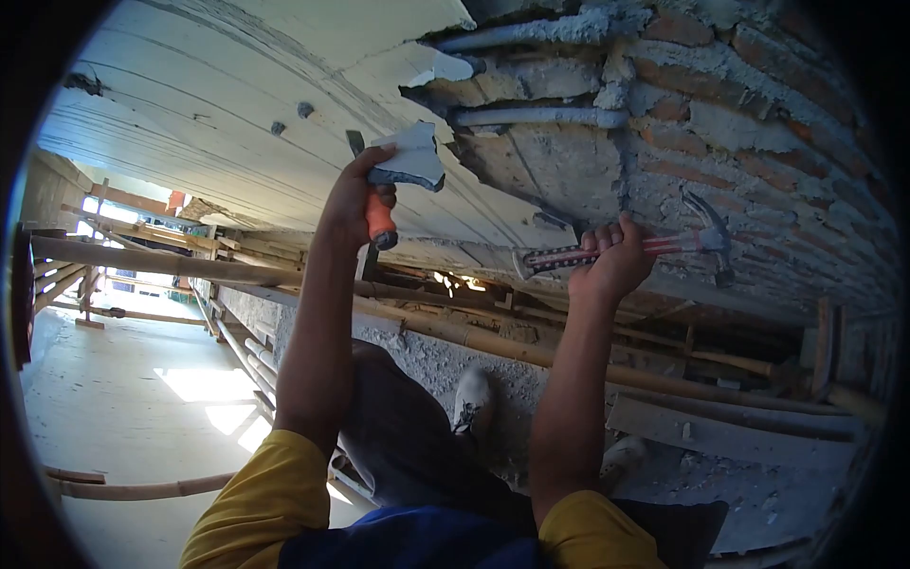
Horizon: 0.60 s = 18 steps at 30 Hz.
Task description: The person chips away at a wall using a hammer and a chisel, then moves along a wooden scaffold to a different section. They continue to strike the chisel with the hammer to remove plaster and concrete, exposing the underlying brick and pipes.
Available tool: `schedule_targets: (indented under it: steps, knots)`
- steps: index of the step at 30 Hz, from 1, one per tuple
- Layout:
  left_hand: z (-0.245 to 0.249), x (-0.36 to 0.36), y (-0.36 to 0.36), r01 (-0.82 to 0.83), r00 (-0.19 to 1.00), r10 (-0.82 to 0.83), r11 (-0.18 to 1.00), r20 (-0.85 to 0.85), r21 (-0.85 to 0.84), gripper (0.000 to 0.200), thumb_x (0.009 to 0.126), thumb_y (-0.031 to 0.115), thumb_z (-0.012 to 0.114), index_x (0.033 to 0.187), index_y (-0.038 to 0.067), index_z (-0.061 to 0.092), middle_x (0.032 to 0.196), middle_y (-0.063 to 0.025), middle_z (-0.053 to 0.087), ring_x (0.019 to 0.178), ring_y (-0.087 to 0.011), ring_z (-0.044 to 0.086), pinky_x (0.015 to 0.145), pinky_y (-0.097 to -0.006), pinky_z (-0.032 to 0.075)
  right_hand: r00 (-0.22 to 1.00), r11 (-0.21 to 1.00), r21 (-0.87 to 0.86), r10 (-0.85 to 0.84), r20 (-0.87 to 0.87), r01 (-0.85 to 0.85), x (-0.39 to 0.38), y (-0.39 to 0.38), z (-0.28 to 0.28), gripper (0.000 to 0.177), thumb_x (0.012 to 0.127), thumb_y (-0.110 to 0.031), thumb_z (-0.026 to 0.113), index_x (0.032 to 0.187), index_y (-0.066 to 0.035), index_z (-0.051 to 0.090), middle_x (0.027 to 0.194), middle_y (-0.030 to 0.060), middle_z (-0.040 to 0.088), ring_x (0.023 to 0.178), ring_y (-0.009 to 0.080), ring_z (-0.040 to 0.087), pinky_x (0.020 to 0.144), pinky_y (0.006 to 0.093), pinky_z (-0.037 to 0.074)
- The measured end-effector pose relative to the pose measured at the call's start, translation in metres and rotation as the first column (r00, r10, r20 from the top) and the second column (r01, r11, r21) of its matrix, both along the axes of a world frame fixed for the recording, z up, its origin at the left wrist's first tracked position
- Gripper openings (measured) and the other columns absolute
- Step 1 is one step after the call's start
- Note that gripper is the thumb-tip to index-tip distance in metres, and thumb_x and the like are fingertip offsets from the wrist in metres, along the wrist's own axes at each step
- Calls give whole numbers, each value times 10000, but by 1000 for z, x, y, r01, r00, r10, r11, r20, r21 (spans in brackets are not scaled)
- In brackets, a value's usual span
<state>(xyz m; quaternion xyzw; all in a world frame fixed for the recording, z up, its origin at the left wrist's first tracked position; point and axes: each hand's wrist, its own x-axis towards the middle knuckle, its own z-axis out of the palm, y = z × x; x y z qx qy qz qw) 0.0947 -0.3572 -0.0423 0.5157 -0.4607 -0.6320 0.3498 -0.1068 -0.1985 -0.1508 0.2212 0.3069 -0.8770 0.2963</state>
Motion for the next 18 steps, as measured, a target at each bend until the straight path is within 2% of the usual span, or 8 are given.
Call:
schedule_targets:
  steps: [2, 5, 6, 9, 13, 16, 18]
  knots:
    - [4, 5, 10, 34, 967, 2, 989, 254, -140, 253, 742, 211, 701, 758, -17, 592, 569, -1, 472, 424, -103, 426, 415, -253, 371, 1000, 1000, -2, 8, 2, -8, 2, -1, -3, 175, 832, -6, 523, 779, -102, 386, 615, -19, 342, 476, 106, 305, 437, 292, 294]
    - [-7, 14, 13, 207, 844, -102, 968, 526, -144, 256, 729, 210, 708, 719, -19, 593, 553, -16, 491, 422, -113, 438, 416, -267, 366, 1000, 999, -17, 28, -9, -28, 1, -6, -20, 158, 837, -2, 515, 799, -94, 391, 629, -16, 336, 488, 109, 316, 450, 291, 298]
    - [-12, 15, 12, 247, 802, -146, 964, 580, -99, 259, 719, 204, 706, 690, -23, 582, 552, -36, 506, 427, -123, 456, 415, -276, 366, 1000, 999, -16, 28, -6, -28, 0, -7, -23, 154, 839, -3, 513, 803, -90, 393, 632, -16, 334, 492, 108, 318, 452, 291, 300]
    - [-34, 22, 7, 313, 712, -246, 950, 658, 17, 255, 713, 191, 699, 669, -28, 575, 551, -54, 515, 428, -133, 471, 412, -283, 369, 999, 999, 25, 27, -23, -26, 0, -5, -31, 135, 848, 0, 504, 810, -73, 397, 651, -13, 335, 506, 109, 321, 459, 294, 311]
    - [-55, 23, 4, 350, 711, -314, 934, 629, 70, 276, 723, 197, 686, 760, -38, 548, 572, -72, 519, 438, -149, 489, 410, -296, 389, 998, 995, 100, 10, -54, -5, -3, -6, -31, 137, 860, -8, 499, 794, -73, 398, 655, -11, 332, 505, 112, 321, 460, 299, 316]
    - [-62, 18, 5, 367, 655, -341, 923, 675, 110, 285, 769, 211, 644, 907, -4, 518, 660, -37, 489, 488, -103, 437, 428, -256, 367, 999, 990, 144, 14, -46, -8, -5, -3, -37, 156, 872, -22, 497, 773, -81, 393, 646, -11, 327, 505, 112, 318, 462, 298, 317]
    - [-69, 17, 3, 391, 661, -382, 910, 646, 138, 288, 771, 222, 640, 924, 3, 531, 669, -33, 492, 488, -102, 430, 429, -252, 359, 999, 988, 154, 18, -37, -13, -8, -1, -42, 174, 879, -31, 497, 756, -86, 386, 640, -13, 323, 507, 111, 316, 466, 296, 318]
